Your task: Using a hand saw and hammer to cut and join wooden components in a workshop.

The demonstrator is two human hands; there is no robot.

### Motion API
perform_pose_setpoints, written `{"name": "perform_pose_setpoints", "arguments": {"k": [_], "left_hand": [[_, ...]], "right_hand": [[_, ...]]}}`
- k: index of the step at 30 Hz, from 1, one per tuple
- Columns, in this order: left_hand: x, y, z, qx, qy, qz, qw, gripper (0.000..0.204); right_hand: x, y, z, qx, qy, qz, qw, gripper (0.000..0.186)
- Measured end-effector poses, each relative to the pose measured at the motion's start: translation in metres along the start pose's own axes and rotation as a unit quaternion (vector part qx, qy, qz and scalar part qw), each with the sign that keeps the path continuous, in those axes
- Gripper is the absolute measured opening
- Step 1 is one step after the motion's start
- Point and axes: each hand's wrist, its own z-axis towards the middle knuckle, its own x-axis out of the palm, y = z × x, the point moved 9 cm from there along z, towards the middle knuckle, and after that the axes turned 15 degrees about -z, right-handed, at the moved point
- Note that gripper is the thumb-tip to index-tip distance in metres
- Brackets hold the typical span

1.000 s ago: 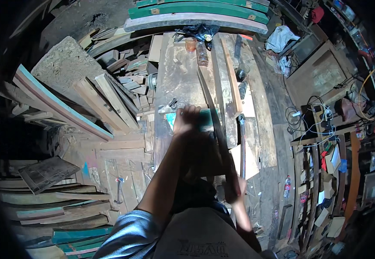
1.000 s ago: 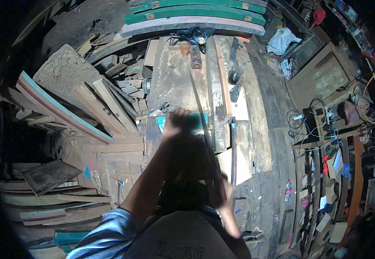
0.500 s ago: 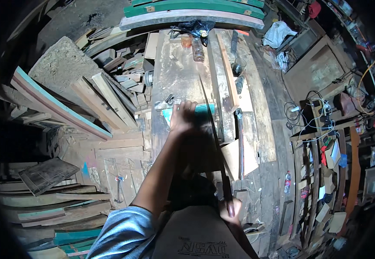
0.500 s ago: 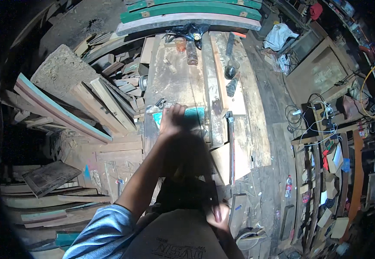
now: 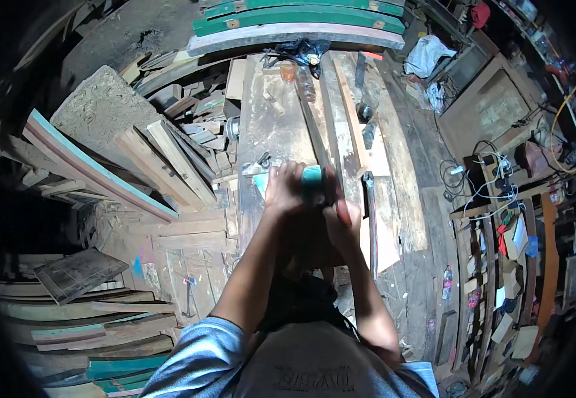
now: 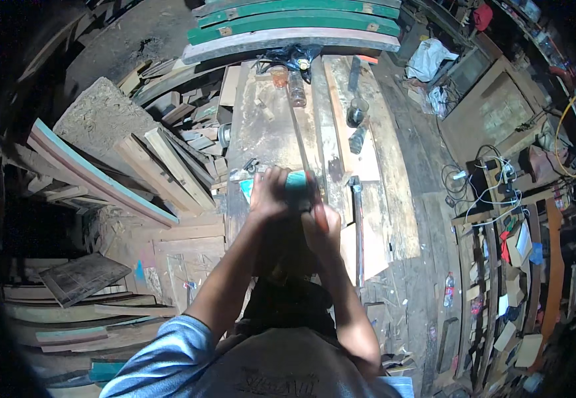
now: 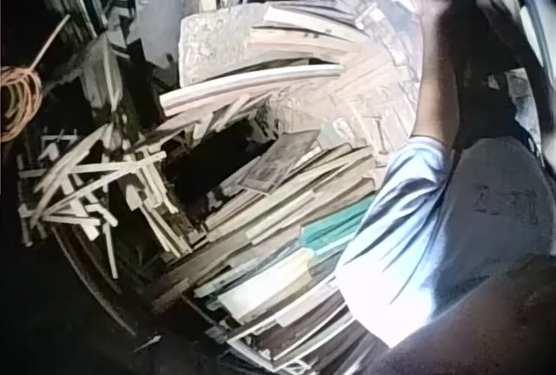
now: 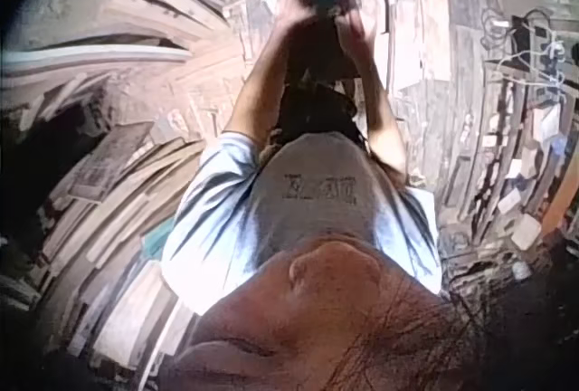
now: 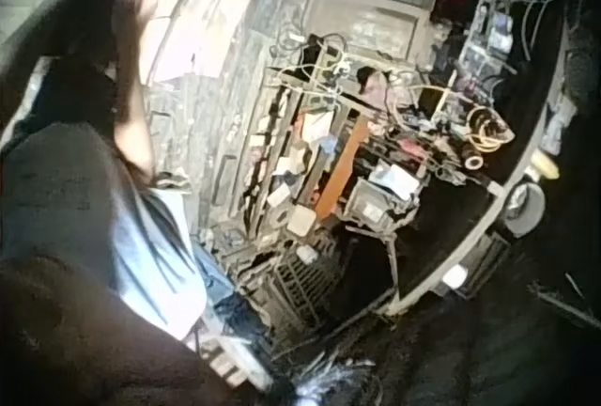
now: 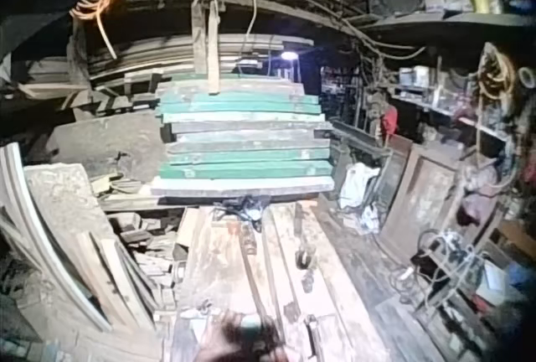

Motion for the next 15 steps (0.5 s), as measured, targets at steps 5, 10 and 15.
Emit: {"name": "perform_pose_setpoints", "arguments": {"k": [5, 10, 15], "left_hand": [[0.041, 0.079, -0.017, -0.037, -0.002, -0.088, 0.995, 0.06], [0.03, 0.029, 0.001, 0.04, 0.068, -0.011, 0.997, 0.064], [-0.002, 0.007, -0.002, 0.034, -0.039, -0.049, 0.997, 0.067]], "right_hand": [[0.0, 0.024, -0.076, -0.132, -0.051, -0.134, 0.981, 0.016], [-0.008, 0.01, -0.06, 0.016, 0.042, -0.053, 0.998, 0.022], [0.02, 0.029, -0.044, -0.107, -0.047, -0.176, 0.977, 0.028]]}}
